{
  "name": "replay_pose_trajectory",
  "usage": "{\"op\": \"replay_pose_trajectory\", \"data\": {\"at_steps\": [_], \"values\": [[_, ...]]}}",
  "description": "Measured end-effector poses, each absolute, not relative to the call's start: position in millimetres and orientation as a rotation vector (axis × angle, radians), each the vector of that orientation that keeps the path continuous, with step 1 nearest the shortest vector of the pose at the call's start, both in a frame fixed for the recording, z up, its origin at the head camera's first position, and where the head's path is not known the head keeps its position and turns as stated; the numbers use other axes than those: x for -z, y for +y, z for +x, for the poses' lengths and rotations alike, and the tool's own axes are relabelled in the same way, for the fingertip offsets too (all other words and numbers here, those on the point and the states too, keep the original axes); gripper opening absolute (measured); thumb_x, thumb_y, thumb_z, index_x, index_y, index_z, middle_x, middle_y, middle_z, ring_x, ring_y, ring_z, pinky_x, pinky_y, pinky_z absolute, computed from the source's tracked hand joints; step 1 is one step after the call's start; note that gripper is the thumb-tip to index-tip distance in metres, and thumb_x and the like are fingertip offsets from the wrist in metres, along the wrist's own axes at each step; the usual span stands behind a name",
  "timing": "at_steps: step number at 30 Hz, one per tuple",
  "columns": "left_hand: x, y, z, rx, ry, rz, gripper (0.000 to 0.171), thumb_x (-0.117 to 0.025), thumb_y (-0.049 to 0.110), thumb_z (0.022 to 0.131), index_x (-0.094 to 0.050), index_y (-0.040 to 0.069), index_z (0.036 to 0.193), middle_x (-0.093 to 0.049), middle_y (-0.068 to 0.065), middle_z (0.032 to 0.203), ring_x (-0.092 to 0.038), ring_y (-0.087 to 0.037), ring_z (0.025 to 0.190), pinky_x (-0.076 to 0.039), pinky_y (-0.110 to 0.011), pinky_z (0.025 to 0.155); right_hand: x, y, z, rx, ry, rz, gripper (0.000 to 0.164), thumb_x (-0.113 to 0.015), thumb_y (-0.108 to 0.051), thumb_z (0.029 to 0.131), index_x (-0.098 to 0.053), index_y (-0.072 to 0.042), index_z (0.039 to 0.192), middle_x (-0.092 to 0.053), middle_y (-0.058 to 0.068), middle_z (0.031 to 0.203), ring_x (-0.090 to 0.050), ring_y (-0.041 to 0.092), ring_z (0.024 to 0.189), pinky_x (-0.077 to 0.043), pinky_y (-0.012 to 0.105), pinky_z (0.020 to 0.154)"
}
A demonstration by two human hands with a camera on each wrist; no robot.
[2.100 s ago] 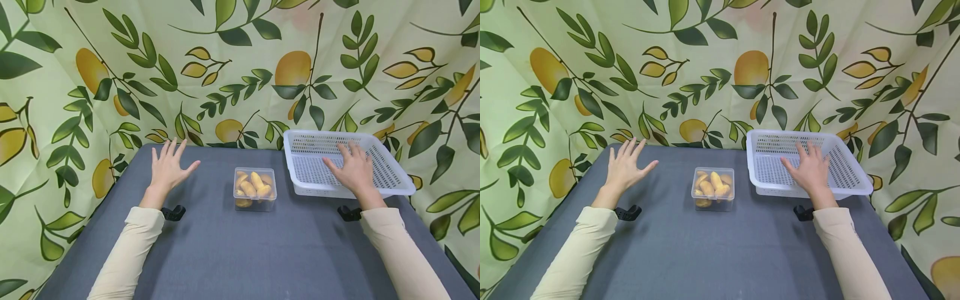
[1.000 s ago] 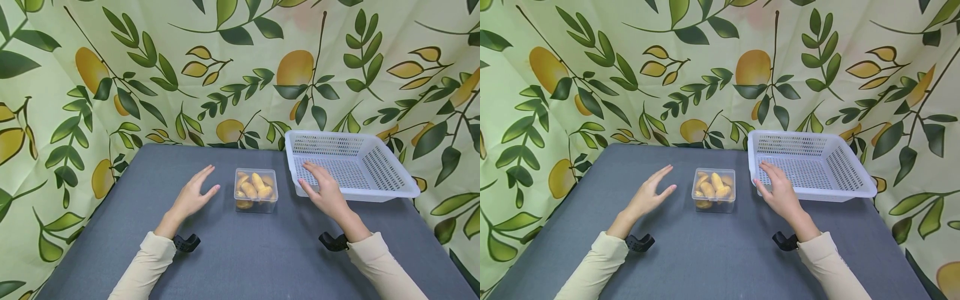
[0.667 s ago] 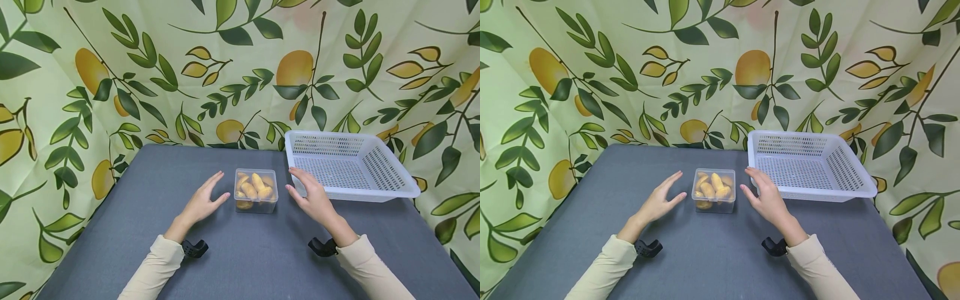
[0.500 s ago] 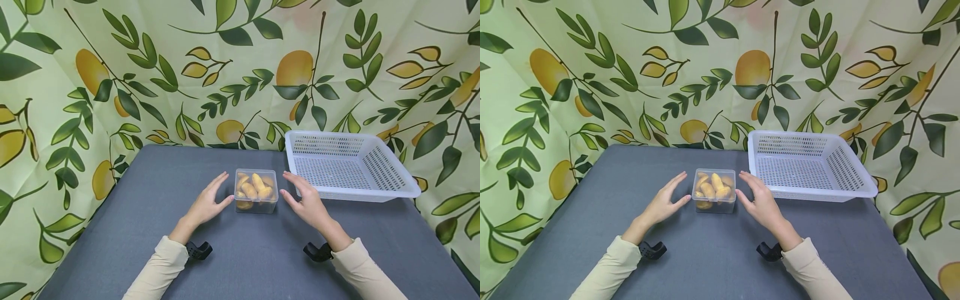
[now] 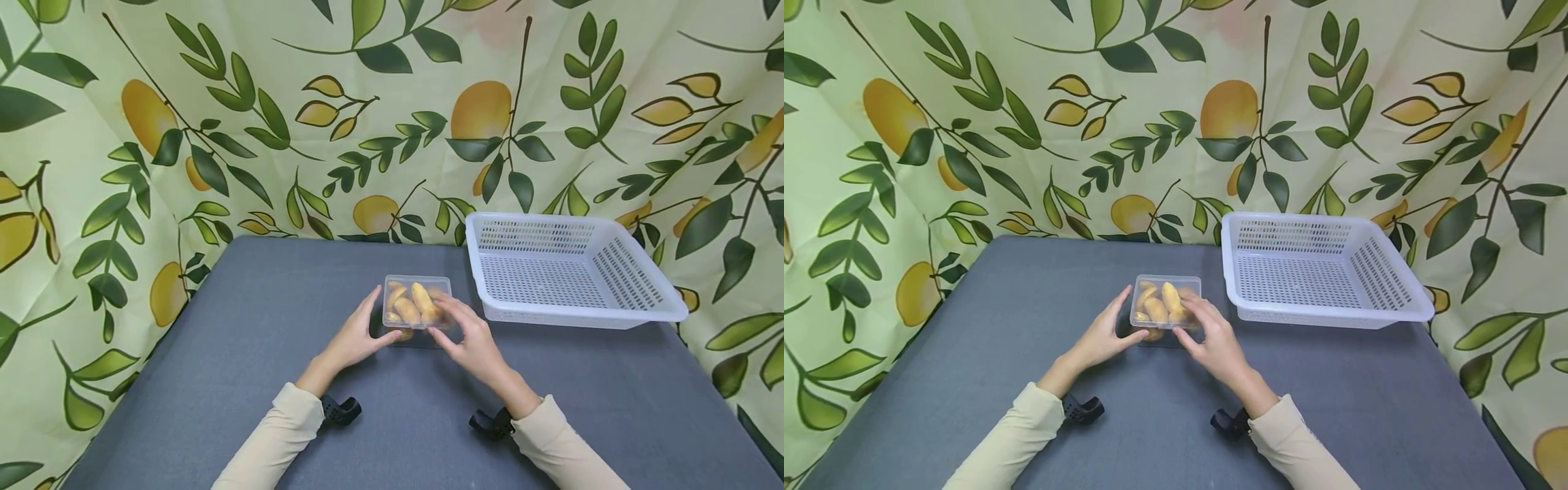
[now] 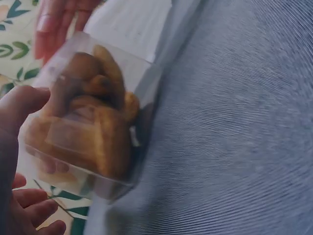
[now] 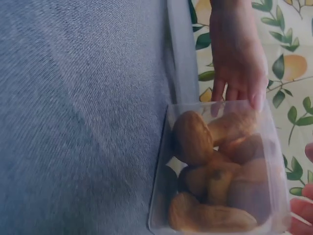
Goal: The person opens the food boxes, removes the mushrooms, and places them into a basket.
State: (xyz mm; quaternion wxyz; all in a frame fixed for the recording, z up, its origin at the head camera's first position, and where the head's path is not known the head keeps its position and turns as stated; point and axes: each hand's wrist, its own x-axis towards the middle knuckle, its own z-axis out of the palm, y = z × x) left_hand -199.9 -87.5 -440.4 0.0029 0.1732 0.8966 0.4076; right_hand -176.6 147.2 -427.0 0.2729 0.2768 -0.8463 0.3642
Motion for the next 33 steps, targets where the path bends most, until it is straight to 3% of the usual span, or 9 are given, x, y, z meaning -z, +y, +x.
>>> {"op": "replay_pose_trajectory", "data": {"at_steps": [9, 19, 33], "values": [[459, -77, -207, -1.400, 2.706, 0.493, 0.104, -0.078, 0.033, 0.080, -0.013, 0.001, 0.154, -0.022, -0.022, 0.160, -0.025, -0.038, 0.148, -0.029, -0.056, 0.121, 433, 137, -186, -0.940, -2.290, 0.873, 0.050, -0.082, -0.008, 0.073, -0.064, 0.003, 0.119, -0.065, 0.019, 0.127, -0.056, 0.038, 0.125, -0.039, 0.053, 0.112], [465, -69, -209, -1.561, 2.688, 0.583, 0.100, -0.080, 0.025, 0.079, -0.017, 0.003, 0.154, -0.033, -0.022, 0.155, -0.035, -0.036, 0.143, -0.034, -0.055, 0.118, 435, 138, -193, -0.859, -2.275, 0.927, 0.053, -0.084, -0.005, 0.070, -0.065, 0.003, 0.118, -0.065, 0.019, 0.128, -0.057, 0.040, 0.124, -0.046, 0.050, 0.106], [466, -68, -209, -1.584, 2.676, 0.569, 0.103, -0.081, 0.021, 0.078, -0.015, 0.001, 0.154, -0.035, -0.023, 0.154, -0.040, -0.033, 0.142, -0.037, -0.051, 0.117, 440, 138, -199, -0.864, -2.226, 0.995, 0.052, -0.085, -0.003, 0.068, -0.067, 0.002, 0.116, -0.067, 0.018, 0.124, -0.060, 0.037, 0.120, -0.043, 0.044, 0.112]]}}
